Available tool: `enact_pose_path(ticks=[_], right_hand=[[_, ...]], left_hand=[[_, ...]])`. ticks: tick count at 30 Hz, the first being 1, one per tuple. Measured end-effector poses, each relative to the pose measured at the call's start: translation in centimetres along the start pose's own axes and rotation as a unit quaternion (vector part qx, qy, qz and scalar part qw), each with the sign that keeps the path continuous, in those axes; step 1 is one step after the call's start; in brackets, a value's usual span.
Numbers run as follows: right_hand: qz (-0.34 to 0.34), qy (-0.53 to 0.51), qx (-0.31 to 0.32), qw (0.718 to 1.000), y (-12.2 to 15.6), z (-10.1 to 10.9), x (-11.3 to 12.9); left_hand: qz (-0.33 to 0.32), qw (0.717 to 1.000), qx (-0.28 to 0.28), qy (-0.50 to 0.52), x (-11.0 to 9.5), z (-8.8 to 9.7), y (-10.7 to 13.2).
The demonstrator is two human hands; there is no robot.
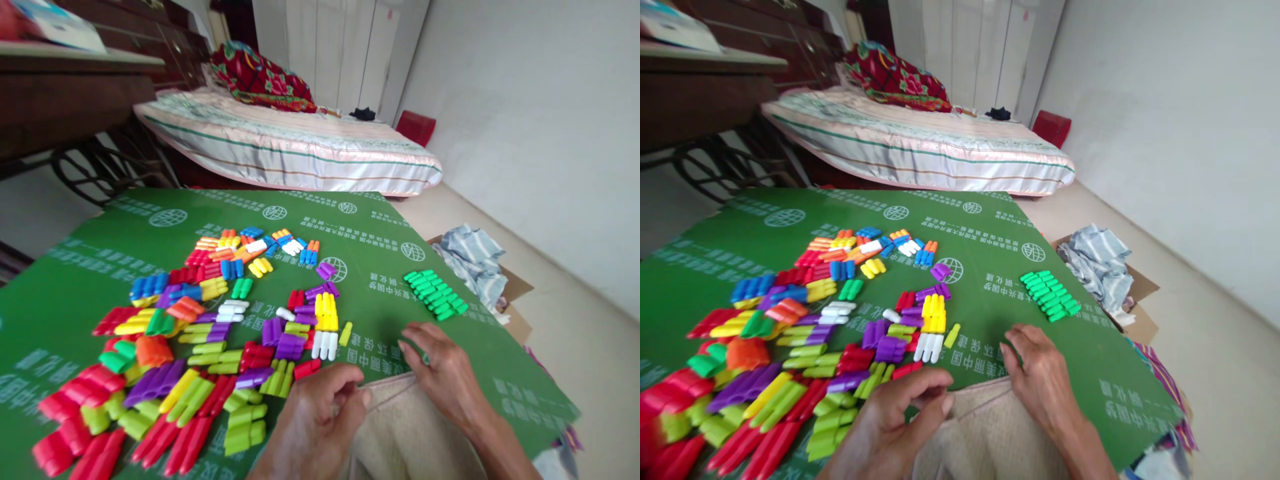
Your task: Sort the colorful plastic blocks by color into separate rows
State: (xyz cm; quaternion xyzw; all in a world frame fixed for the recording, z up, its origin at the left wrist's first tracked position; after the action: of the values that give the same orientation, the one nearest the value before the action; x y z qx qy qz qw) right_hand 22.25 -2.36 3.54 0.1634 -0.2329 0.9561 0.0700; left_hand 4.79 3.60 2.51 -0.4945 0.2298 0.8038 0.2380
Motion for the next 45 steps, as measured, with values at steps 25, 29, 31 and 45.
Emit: enact_pose_path(ticks=[25, 29, 31, 45], right_hand=[[0.218, -0.094, 0.167, 0.957, 4.8, -7.6, 13.5], [0.247, -0.079, 0.167, 0.951, 5.0, -7.9, 14.4], [0.262, -0.073, 0.184, 0.944, 5.0, -8.1, 14.9], [0.045, -0.258, 0.197, 0.945, 0.2, -7.1, 16.6]], left_hand=[[0.162, 0.831, -0.471, -0.249, 12.3, 26.5, 10.1], [0.145, 0.842, -0.408, -0.322, 11.9, 25.1, 8.2], [0.151, 0.842, -0.388, -0.343, 12.2, 24.6, 7.6], [-0.068, 0.786, -0.48, -0.383, 5.3, 22.8, 7.5]])
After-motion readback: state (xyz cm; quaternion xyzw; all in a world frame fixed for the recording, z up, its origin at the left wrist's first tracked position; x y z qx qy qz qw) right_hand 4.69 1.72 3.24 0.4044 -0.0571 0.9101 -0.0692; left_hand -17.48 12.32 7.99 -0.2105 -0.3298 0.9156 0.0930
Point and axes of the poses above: each hand's wrist, its own y-axis away from the middle knuckle, its own z-axis out of the back of the hand, x = y × z, the point moved 9 cm from there along -y, towards the middle knuckle
